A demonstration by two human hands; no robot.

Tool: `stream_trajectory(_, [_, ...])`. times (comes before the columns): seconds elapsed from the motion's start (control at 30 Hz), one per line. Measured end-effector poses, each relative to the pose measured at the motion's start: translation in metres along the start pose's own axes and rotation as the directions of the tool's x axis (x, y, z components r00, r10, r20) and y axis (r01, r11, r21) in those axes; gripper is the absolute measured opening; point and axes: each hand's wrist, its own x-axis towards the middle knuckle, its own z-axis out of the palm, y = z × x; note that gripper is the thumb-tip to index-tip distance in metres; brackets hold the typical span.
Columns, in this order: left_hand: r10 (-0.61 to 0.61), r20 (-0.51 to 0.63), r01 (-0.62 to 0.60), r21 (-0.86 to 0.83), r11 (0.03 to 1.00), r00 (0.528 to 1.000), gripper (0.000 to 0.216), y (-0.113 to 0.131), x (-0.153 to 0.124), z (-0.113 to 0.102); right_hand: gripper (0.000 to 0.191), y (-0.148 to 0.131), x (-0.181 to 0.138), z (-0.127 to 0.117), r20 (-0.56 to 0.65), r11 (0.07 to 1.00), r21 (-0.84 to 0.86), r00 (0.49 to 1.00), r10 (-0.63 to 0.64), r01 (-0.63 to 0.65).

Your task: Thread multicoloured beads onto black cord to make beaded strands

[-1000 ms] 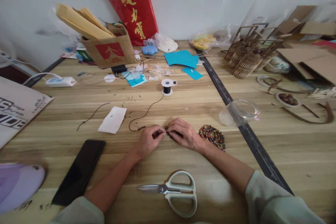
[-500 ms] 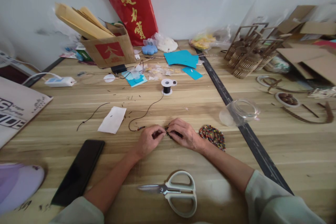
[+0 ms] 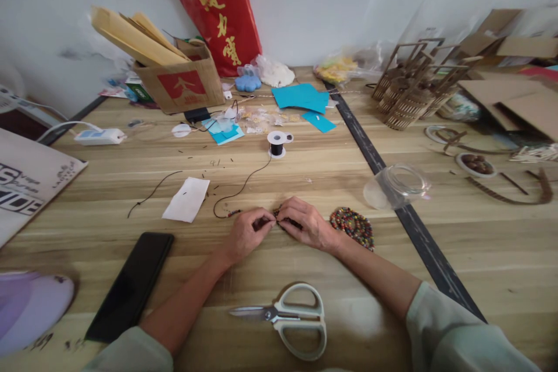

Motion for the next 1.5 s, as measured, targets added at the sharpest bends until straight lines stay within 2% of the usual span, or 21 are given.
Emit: stream_trajectory(1.5, [-0.001, 0.005, 0.001, -0.020, 1.000, 1.000, 0.007, -0.0023, 0.0000, 0.0009, 0.007, 0.0010, -0.0007, 0.0013, -0.005, 1.000, 0.003, 1.000, -0.001, 0.001])
